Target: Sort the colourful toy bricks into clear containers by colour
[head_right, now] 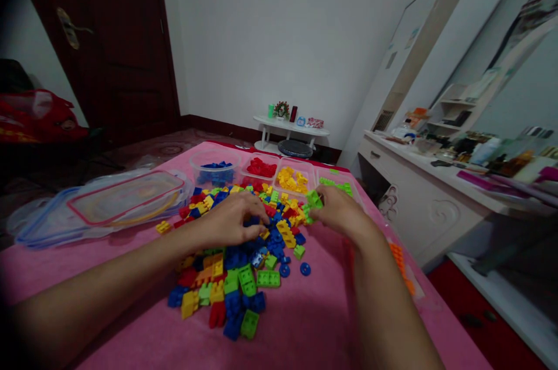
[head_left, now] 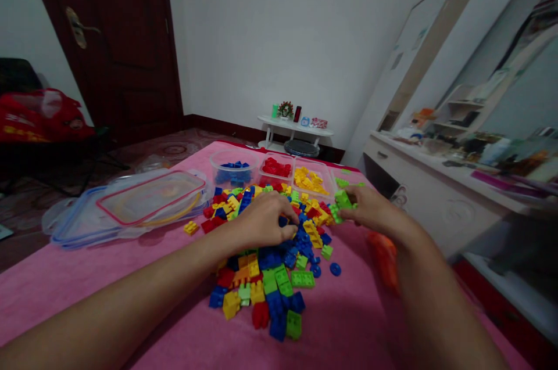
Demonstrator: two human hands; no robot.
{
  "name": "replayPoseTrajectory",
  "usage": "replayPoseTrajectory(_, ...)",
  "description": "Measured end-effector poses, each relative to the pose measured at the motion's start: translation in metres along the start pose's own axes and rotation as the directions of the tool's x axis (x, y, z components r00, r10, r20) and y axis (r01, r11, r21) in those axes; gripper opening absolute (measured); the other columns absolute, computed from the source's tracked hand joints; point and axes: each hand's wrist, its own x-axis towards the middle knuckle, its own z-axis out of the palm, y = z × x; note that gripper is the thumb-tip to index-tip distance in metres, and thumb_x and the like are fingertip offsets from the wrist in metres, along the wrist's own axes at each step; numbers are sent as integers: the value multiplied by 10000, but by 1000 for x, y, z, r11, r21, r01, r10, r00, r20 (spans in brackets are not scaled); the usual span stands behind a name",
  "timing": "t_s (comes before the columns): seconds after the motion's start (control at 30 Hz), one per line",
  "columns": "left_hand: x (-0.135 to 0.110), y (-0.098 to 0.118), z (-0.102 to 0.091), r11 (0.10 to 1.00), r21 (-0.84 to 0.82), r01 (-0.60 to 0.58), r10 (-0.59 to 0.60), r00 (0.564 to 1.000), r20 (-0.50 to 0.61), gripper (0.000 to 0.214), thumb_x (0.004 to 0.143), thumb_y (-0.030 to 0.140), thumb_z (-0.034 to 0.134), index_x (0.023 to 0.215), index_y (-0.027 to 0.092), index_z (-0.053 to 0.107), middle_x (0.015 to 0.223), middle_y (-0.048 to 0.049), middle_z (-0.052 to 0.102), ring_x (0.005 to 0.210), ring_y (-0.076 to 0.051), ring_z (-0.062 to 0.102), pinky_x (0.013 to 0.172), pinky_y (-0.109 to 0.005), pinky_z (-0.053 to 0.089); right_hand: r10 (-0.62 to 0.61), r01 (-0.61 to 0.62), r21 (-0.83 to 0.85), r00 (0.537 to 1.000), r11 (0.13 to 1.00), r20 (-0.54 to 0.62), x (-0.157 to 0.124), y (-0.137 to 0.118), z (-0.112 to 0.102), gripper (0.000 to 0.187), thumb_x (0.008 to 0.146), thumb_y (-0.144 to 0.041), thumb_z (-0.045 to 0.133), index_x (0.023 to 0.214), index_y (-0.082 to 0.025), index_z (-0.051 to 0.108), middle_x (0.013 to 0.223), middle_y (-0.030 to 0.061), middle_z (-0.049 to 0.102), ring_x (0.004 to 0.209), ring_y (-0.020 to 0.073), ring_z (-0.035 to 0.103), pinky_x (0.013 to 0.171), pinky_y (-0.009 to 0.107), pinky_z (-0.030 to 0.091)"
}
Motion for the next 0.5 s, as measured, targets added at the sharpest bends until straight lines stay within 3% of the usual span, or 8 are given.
replayPoseTrajectory(0.1,-4,7,4,993,94,-64,59,997,55,242,708,406,647,850,231,734,887,-48,675,888,-229,573,826,-360,412,-94,91,248,996,965,-1,-7,4,-16,143,685,-261,583,788,-163,589,658,19,623,546,128,561,485,222,388)
replayPoseTrajectory(0.17,-6,7,6,990,117,-77,67,994,87,287,700,477,654,836,237,732,889,-51,661,892,-236,563,819,-366,402,-104,95,303,994,948,13,-9,7,-20,123,676,-246,579,767,-163,575,625,2,601,517,123,550,472,221,391)
replayPoseTrajectory(0.37,-6,-1,16,992,116,-49,33,991,130,322,707,532,630,842,255,724,932,-40,631,867,-222,555,775,-349,392,31,-37,114,998,993,55,-4,33,-10,93,608,-163,601,659,-184,526,561,-18,577,495,129,564,447,216,371)
replayPoseTrajectory(0.5,-8,0,23,987,154,-38,22,994,105,308,659,498,668,834,248,710,922,-38,619,878,-233,543,750,-353,386,114,-114,-22,993,993,10,3,46,-4,87,599,-174,632,674,-190,591,568,-1,607,509,139,572,473,229,369)
